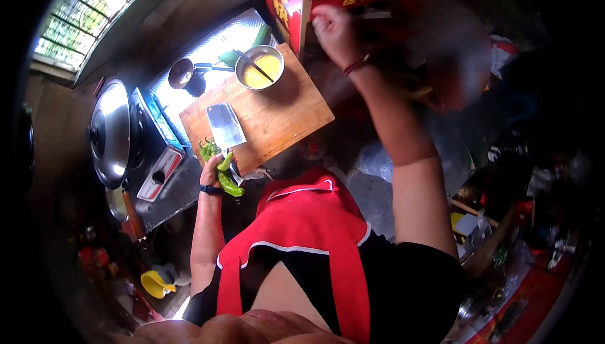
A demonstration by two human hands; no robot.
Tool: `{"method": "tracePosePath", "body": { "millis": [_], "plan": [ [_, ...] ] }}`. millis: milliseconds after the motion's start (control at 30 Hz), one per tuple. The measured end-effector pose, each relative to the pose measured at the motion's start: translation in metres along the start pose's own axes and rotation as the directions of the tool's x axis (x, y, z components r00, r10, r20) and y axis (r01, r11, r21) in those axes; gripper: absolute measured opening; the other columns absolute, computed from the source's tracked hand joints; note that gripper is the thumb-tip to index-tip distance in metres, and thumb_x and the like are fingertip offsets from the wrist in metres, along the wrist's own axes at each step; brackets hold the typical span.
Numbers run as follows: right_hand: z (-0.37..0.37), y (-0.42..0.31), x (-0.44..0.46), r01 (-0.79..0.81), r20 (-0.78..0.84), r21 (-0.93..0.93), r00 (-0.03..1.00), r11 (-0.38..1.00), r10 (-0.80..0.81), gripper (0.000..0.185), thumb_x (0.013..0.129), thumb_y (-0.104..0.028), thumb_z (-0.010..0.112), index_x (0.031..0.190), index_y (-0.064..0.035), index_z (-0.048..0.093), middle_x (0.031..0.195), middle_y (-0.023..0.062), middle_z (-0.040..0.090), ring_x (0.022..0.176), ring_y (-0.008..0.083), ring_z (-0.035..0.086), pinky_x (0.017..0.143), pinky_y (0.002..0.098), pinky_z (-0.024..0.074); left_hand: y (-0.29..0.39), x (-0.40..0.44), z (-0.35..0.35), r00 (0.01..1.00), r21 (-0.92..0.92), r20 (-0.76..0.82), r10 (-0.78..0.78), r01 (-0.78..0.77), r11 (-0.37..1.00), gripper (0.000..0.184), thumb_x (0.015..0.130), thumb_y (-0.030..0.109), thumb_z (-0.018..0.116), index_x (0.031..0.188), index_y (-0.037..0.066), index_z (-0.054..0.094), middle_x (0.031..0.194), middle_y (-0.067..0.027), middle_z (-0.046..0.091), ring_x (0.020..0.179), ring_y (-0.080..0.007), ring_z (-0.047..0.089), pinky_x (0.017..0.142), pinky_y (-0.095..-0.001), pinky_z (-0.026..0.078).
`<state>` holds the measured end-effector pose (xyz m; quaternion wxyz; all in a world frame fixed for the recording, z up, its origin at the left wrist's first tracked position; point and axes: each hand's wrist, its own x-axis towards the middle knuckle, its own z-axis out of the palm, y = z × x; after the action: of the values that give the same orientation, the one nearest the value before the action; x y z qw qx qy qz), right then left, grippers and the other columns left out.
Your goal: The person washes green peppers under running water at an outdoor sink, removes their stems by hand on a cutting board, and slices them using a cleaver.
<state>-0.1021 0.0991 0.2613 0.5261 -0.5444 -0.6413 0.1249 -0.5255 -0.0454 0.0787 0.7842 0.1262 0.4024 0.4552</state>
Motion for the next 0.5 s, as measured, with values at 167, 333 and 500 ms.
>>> {"method": "tracePosePath", "body": {
  "millis": [167,333,500],
  "plan": [
    [-0.044,0.119,0.153,0.229,0.042,-0.307,0.973,0.924,-0.228,0.04,0.087,-0.018,0.062,0.125,-0.0067,0.052,0.114,0.0165,0.062,0.102,0.0235,0.061,0.085,0.0367,0.0482,-0.007,-0.032,0.052,0.985,0.095,-0.128,0.115,-0.103,0.99,0.03,0.081,0.002,0.059,0.11,-0.004,0.053,0.095,-0.0162,0.065,0.082,-0.0262,0.067,0.076,-0.0395,0.057],
    [-0.036,0.095,0.225,0.249,0.137,-0.463,0.968,0.851,-0.209,0.051,0.081,-0.009,0.06,0.129,-0.0067,0.046,0.12,0.0222,0.057,0.106,0.0379,0.057,0.088,0.0438,0.0468,-0.028,-0.055,0.072,0.954,0.176,-0.204,0.221,-0.186,0.967,0.035,0.078,0.003,0.062,0.111,-0.003,0.052,0.096,-0.015,0.063,0.082,-0.0239,0.065,0.076,-0.0419,0.058],
    [-0.018,0.15,0.275,0.415,0.021,-0.696,0.827,0.586,-0.562,0.056,0.078,-0.014,0.062,0.131,-0.0114,0.046,0.119,0.0221,0.057,0.104,0.0374,0.058,0.085,0.045,0.047,-0.053,-0.08,0.09,0.927,0.152,-0.285,0.244,-0.207,0.966,0.033,0.077,0.003,0.066,0.107,-0.001,0.054,0.096,-0.0144,0.063,0.081,-0.023,0.066,0.072,-0.0399,0.059]
  ]
}}
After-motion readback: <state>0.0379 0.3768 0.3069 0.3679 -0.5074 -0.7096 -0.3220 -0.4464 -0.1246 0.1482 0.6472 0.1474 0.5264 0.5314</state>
